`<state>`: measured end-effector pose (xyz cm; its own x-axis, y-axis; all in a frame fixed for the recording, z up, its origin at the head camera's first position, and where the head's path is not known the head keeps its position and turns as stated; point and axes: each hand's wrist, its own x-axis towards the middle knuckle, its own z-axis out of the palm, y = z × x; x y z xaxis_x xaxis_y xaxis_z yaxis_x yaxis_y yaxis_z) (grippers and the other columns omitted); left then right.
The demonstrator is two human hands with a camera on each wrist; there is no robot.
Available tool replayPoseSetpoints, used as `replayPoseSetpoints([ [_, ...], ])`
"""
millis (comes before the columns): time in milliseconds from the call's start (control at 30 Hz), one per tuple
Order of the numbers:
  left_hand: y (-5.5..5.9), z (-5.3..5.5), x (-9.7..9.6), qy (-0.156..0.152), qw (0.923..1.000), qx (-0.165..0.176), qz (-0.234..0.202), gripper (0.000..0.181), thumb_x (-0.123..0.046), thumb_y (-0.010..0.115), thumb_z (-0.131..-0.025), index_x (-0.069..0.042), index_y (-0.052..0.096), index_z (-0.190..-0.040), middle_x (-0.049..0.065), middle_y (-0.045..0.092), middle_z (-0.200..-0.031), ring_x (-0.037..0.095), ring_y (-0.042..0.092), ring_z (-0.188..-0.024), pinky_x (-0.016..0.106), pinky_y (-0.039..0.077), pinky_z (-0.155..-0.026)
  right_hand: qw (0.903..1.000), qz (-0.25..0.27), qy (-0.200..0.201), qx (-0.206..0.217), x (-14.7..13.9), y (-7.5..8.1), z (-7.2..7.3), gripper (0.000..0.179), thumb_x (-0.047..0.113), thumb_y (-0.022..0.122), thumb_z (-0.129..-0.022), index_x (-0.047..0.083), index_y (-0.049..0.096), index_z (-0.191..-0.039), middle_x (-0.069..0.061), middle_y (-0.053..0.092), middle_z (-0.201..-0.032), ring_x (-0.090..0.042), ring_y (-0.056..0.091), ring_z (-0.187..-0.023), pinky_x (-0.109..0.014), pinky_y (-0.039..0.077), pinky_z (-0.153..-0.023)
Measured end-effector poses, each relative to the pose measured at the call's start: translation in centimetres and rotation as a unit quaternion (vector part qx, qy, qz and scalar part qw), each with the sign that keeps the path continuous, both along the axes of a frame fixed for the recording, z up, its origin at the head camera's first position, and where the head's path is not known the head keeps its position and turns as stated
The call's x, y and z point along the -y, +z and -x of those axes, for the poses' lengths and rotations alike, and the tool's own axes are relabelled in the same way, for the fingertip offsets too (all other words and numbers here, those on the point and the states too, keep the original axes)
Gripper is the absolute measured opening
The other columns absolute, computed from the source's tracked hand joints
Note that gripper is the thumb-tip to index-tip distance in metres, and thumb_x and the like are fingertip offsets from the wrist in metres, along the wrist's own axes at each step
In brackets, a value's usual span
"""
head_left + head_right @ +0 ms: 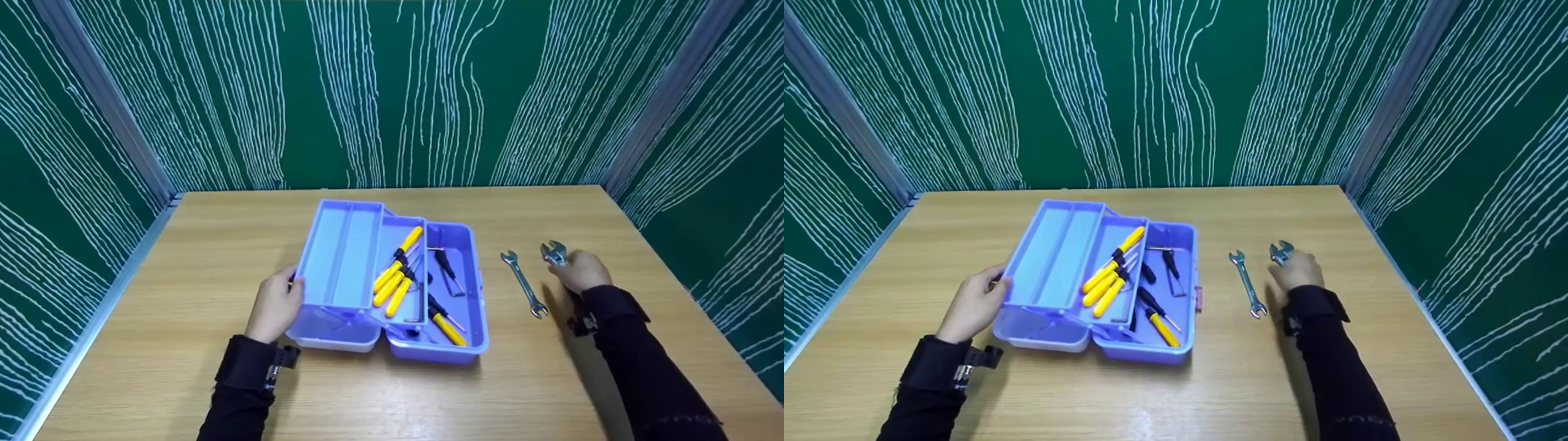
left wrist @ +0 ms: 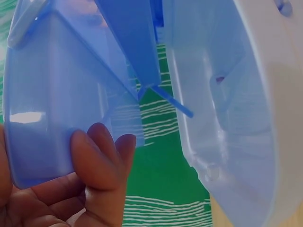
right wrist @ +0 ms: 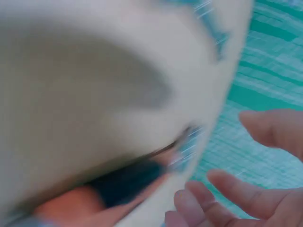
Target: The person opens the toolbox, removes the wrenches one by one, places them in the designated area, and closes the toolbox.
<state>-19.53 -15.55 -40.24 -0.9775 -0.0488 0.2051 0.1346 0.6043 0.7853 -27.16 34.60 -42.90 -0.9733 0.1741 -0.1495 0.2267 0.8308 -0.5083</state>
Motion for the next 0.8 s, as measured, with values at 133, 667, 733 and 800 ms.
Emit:
replayPoseSetpoints([
  [133, 0.0, -0.1, 0.1, 0.002, 0.9998, 0.015, -0.010, 0.034, -0.006, 0.046, -0.092, 0.007, 0.053, -0.123, 0.016, 0.065, -0.091, 0.016, 0.055, -0.062, 0.027, 0.046, -0.053, 0.9951, 0.047, 0.060, -0.063, 2.9, 1.3, -0.2, 0.066, 0.040, 0.046, -0.093, -0.012, 0.037, -0.132, -0.033, 0.044, -0.127, -0.044, 0.044, -0.114, -0.053, 0.038, -0.095],
  [667, 0.0, -0.1, 0.1, -0.006, 0.9996, 0.023, -0.017, 0.036, -0.007, 0.045, -0.093, 0.007, 0.050, -0.126, 0.017, 0.064, -0.098, 0.021, 0.060, -0.076, 0.029, 0.049, -0.061, 0.9650, 0.218, 0.127, -0.073, 11.6, -1.2, -2.9, 0.053, 0.032, 0.046, -0.096, -0.005, 0.042, -0.133, -0.024, 0.052, -0.127, -0.033, 0.055, -0.108, -0.041, 0.047, -0.090],
  [733, -0.1, -0.1, 0.1, -0.008, 0.9994, 0.027, -0.022, 0.037, -0.008, 0.045, -0.094, 0.007, 0.049, -0.127, 0.016, 0.064, -0.096, 0.020, 0.059, -0.074, 0.028, 0.048, -0.060, 0.9629, 0.229, 0.121, -0.074, 12.0, -1.6, -3.1, 0.049, 0.027, 0.046, -0.095, -0.004, 0.043, -0.133, -0.022, 0.052, -0.127, -0.031, 0.054, -0.109, -0.039, 0.047, -0.089],
  [800, -0.1, -0.1, 0.1, -0.007, 0.9992, 0.029, -0.027, 0.037, -0.009, 0.045, -0.094, 0.006, 0.049, -0.127, 0.015, 0.063, -0.094, 0.019, 0.058, -0.074, 0.028, 0.048, -0.061, 0.9622, 0.235, 0.116, -0.075, 12.3, -2.1, -3.2, 0.047, 0.024, 0.047, -0.095, -0.003, 0.043, -0.134, -0.022, 0.052, -0.126, -0.030, 0.054, -0.109, -0.038, 0.047, -0.088],
])
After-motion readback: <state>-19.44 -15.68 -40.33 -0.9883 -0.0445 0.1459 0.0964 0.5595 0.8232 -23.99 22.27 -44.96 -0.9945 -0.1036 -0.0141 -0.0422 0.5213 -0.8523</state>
